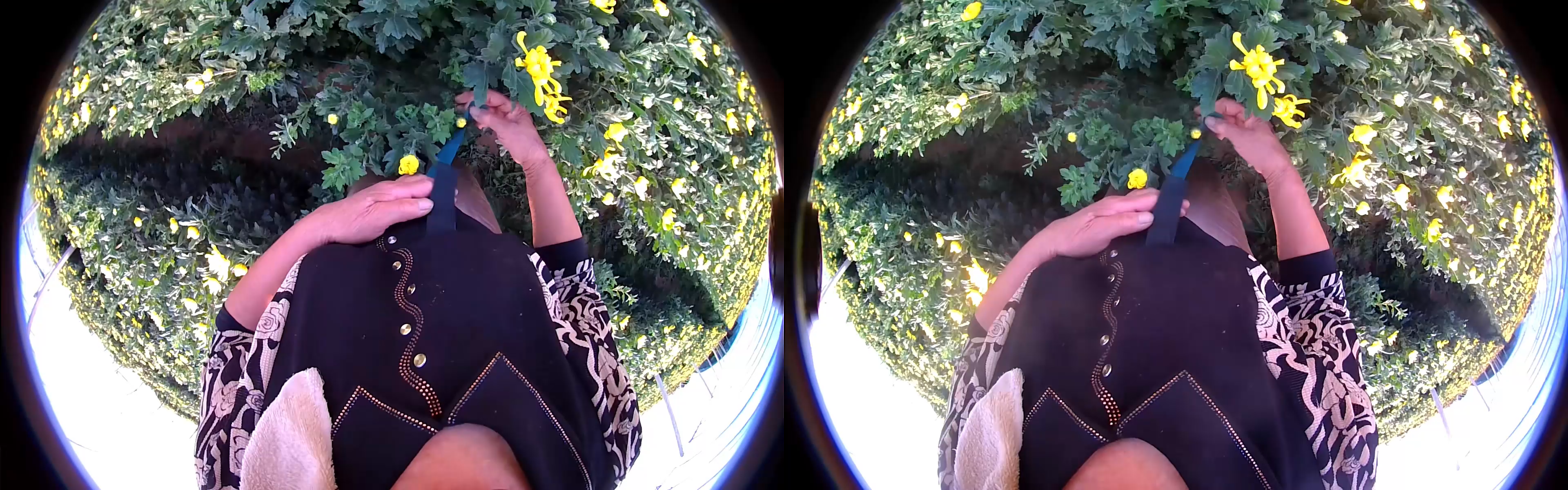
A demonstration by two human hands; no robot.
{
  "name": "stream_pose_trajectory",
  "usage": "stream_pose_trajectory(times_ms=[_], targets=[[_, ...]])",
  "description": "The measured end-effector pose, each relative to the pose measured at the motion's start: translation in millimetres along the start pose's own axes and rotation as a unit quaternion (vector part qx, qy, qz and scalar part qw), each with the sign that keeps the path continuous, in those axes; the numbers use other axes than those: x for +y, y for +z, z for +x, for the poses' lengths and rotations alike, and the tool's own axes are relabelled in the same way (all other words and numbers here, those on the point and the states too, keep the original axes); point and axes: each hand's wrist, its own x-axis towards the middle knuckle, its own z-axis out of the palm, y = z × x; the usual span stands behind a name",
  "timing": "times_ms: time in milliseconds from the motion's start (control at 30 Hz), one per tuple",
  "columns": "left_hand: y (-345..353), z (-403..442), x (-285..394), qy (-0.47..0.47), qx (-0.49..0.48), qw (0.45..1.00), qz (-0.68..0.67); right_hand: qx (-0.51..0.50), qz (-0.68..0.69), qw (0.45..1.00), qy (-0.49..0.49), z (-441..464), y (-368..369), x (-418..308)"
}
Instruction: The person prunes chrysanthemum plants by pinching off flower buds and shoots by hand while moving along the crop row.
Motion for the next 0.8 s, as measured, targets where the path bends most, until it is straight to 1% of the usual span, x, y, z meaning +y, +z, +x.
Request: stream_pose_trajectory(times_ms=[33, 67, 100, 133, 167, 200, 233, 267, 300, 333, 367, 400, 433, 467, 500, 533, 567, 600, 633, 667, 700, 767, 800], targets=[[5.4, 15.6, -13.0, 0.006, 0.002, 0.998, 0.057, -0.012, -0.004, 1.0, -0.021, 5.4, -6.8, -9.2], [8.2, 32.1, -17.2, 0.006, 0.005, 0.998, 0.058, 0.0, -0.022, 1.0, -0.002, 8.9, -8.6, -17.8], [11.7, 49.1, -19.7, 0.005, -0.004, 0.998, 0.065, -0.007, 0.013, 0.999, -0.038, 14.7, -14.9, -16.5], [17.1, 62.7, -24.8, 0.003, -0.014, 0.997, 0.071, -0.017, 0.018, 0.998, -0.058, 20.1, -18.8, -15.7], [25.8, 72.9, -42.5, 0.0, 0.069, 0.992, 0.106, -0.026, 0.024, 0.996, -0.079, 22.5, -22.0, -14.9], [23.6, 78.4, -45.8, -0.028, 0.102, 0.984, 0.143, -0.025, 0.026, 0.996, -0.082, 21.0, -23.9, -14.9], [20.6, 83.1, -48.8, -0.054, 0.135, 0.973, 0.181, -0.048, -0.063, 0.995, -0.058, 18.5, -26.3, -14.7], [19.5, 85.0, -52.3, -0.123, 0.176, 0.953, 0.214, -0.07, -0.15, 0.986, -0.032, 14.2, -27.5, -13.3], [17.4, 86.0, -48.9, -0.19, 0.215, 0.926, 0.245, -0.11, -0.15, 0.978, -0.089, 9.7, -27.1, -10.9], [13.4, 86.7, -55.0, -0.208, 0.265, 0.905, 0.26, -0.096, -0.18, 0.974, -0.097, 2.8, -22.0, -10.7], [9.5, 88.5, -60.6, -0.235, 0.276, 0.883, 0.297, -0.083, -0.21, 0.969, -0.104, -4.0, -13.7, -10.5], [4.2, 88.6, -69.4, -0.245, 0.288, 0.884, 0.274, -0.063, -0.221, 0.964, -0.131, -7.2, -4.5, -6.8], [2.0, 89.3, -74.7, -0.254, 0.3, 0.885, 0.25, -0.05, -0.192, 0.973, -0.118, -12.1, 5.7, -7.5], [2.8, 91.6, -79.5, -0.254, 0.298, 0.884, 0.253, -0.053, -0.181, 0.976, -0.109, -16.3, 14.3, -8.3], [2.2, 93.5, -79.4, -0.251, 0.348, 0.859, 0.279, -0.056, -0.17, 0.978, -0.102, -16.5, 21.6, -8.3], [1.5, 94.4, -80.2, -0.247, 0.397, 0.83, 0.305, -0.035, -0.162, 0.981, -0.096, -10.0, 30.3, 8.1], [-1.4, 96.7, -89.8, -0.247, 0.396, 0.829, 0.308, -0.022, -0.161, 0.978, -0.131, -2.7, 34.1, 21.5], [-7.7, 101.2, -105.1, -0.12, 0.44, 0.868, 0.195, -0.009, -0.161, 0.973, -0.166, 3.8, 38.9, 30.8], [-13.6, 101.0, -105.3, -0.069, 0.435, 0.877, 0.191, 0.007, -0.191, 0.964, -0.185, 4.3, 41.0, 27.5], [-19.6, 100.9, -105.3, -0.02, 0.427, 0.885, 0.186, 0.01, -0.191, 0.964, -0.187, 4.6, 40.5, 26.5], [-22.6, 101.6, -105.8, -0.017, 0.425, 0.885, 0.188, 0.015, -0.187, 0.965, -0.182, 5.2, 40.2, 24.3], [-28.2, 104.8, -108.1, -0.024, 0.4, 0.912, 0.086, 0.028, -0.183, 0.966, -0.18, 4.5, 39.7, 20.3], [-32.1, 107.7, -114.5, -0.02, 0.394, 0.915, 0.09, 0.067, -0.21, 0.952, -0.212, -0.3, 41.1, 14.7]])
